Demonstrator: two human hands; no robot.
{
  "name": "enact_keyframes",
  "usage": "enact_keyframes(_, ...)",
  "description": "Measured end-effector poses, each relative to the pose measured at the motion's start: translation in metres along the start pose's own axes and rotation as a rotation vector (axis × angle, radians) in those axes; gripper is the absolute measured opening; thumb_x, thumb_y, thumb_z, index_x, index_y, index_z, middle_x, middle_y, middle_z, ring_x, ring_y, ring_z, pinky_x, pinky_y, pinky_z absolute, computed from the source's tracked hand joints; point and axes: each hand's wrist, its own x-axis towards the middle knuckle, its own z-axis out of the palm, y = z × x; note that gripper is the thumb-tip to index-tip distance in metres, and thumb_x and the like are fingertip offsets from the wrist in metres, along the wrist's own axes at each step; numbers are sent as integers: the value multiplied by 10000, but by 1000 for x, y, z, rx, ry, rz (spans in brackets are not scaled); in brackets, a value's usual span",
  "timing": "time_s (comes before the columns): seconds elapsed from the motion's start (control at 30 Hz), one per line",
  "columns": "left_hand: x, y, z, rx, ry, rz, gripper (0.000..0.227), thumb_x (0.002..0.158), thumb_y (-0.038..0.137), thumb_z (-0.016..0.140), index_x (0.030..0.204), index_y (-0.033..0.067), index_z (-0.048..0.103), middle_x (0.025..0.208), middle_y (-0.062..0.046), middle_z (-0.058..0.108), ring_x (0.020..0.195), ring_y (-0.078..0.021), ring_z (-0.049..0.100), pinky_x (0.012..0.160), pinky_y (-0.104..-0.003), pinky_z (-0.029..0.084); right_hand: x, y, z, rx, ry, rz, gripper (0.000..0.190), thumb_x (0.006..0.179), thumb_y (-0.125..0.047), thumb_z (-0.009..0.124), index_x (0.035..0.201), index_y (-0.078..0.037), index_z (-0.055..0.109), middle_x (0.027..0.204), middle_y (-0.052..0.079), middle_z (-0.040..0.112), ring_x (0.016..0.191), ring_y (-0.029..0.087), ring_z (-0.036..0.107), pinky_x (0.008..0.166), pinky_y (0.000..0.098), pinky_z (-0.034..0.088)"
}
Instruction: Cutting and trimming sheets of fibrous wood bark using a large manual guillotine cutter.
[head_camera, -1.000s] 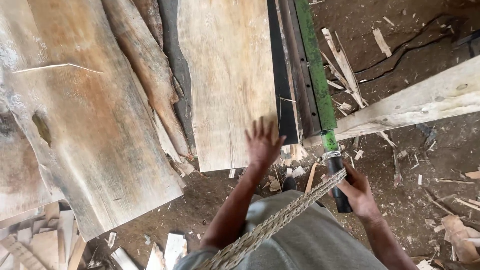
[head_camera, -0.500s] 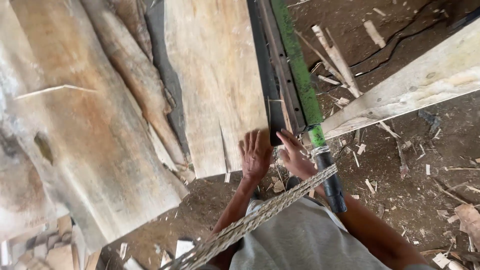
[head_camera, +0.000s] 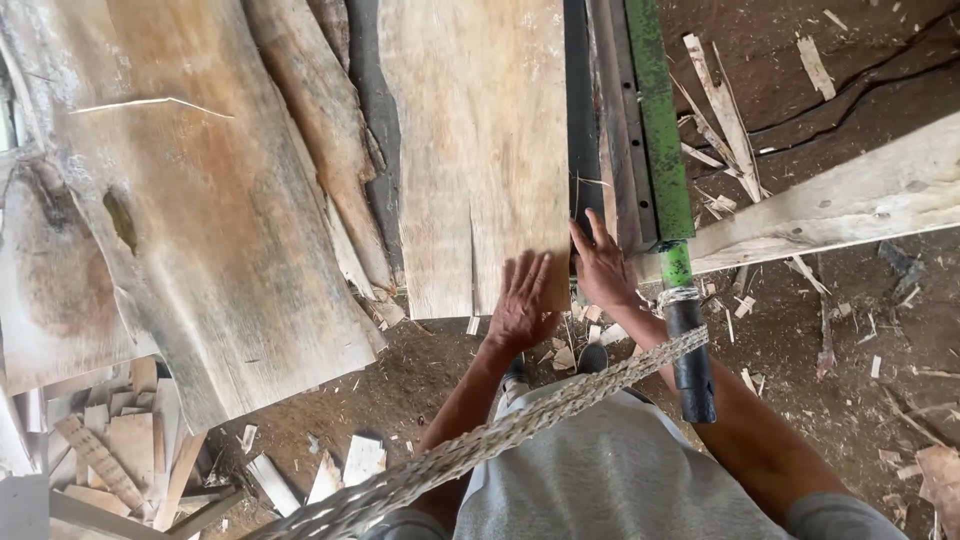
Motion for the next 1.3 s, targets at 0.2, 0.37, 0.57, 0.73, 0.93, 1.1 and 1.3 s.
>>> enact_keyframes(0.2,-15,4,-18,-126,158,63,926,905,399,645,1628,10,216,1692,-202,263,1580,-427,206,1297,-590,77,12,-25,-34,6,47,-35,384,861,24,652,1245,28,633,1577,307,336,1201,429,618,785,368,635)
enact_keyframes(0.37,-16,3,-10,-76,144,79,926,932,407,632,1627,-13,187,1689,-229,241,1560,-449,191,1264,-628,76,-6,10,11,-90,106,-164,220,1007,-109,645,806,-26,613,1369,213,596,1007,266,691,581,282,605)
enact_keyframes(0.57,-12,14,-12,-127,119,49,943,913,417,652,1626,-10,207,1683,-228,255,1561,-460,199,1269,-626,92,-52,9,6,-149,148,-262,160,994,-178,644,873,-72,650,959,51,629,807,180,604,704,315,581)
enact_keyframes(0.73,-5,15,-4,-146,137,51,939,908,408,673,1609,-25,222,1663,-244,270,1540,-488,199,1251,-641,85,-124,13,-18,-48,38,-169,125,948,-122,634,887,-15,653,973,121,659,848,230,640,627,323,592)
enact_keyframes(0.93,-5,15,-9,-170,153,47,923,928,378,664,1633,-9,212,1701,-211,244,1573,-468,160,1273,-643,55,-256,70,15,306,-40,104,248,960,-239,581,1099,-34,593,1116,143,658,957,245,673,754,360,598)
enact_keyframes(1.1,-15,13,-50,-114,55,-11,1005,906,600,652,1565,79,100,1664,-217,136,1548,-404,85,1199,-674,-16,-301,131,46,598,-122,326,419,970,-335,536,1276,-49,543,1235,162,657,1047,258,700,859,391,603)
enact_keyframes(1.3,-40,-86,-39,-195,229,-1049,1041,935,644,664,1585,34,126,1644,-258,163,1521,-397,168,1237,-564,112,-139,-34,-67,968,-207,639,635,983,-452,483,1488,-68,483,1378,184,655,1156,274,733,985,429,610)
